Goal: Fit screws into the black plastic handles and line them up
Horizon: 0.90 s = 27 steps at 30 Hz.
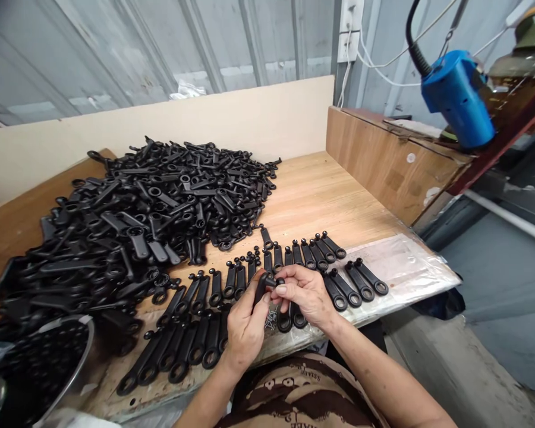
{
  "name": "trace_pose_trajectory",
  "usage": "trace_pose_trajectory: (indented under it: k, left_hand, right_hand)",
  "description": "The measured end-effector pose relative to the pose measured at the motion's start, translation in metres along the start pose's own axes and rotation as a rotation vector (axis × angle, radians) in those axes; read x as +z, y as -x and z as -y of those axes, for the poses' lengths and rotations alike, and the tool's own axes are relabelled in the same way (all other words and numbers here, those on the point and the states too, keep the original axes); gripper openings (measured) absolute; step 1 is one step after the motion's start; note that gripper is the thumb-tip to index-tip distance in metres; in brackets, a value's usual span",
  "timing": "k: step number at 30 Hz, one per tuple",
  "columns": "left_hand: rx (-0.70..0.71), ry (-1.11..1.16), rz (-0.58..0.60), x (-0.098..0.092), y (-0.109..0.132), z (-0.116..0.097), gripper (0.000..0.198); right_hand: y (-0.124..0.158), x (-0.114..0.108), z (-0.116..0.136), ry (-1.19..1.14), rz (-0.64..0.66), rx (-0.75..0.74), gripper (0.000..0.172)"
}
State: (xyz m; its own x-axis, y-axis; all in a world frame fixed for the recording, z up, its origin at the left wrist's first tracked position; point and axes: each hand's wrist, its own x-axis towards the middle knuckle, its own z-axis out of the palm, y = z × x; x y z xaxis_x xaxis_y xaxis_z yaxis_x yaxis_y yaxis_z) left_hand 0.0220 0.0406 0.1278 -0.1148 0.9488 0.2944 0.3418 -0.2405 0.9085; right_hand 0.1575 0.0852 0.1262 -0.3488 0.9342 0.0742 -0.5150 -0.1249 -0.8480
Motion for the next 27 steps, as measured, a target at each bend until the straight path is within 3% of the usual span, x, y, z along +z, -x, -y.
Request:
trace_pose_trajectory:
  k: [11,15,21,27]
  left_hand:
    - [0.396,-0.399,-0.048,0.011,-0.002,0.006,0.055]
    - [0.480,-0.515,-0.077,0.011,0.000,0.007,0.060]
    - [0.457,-0.607,-0.111,0.008,-0.007,0.006,0.056]
    - [0.288,-0.433,-0.042,-0.003,-0.030,0.005,0.047]
  right_hand:
    - [0.003,-0.002,-0.006,-0.045,-0.088,-0.018,0.018]
    - [0.005,0.004,-0.003,-0.067,-0.123,0.011,0.020]
    - [-0.004,0.009,0.004,0.262,-0.198,-0.047,0.014]
    - [-0.036,0.018,0.026,0.481,0.008,-0.002,0.017]
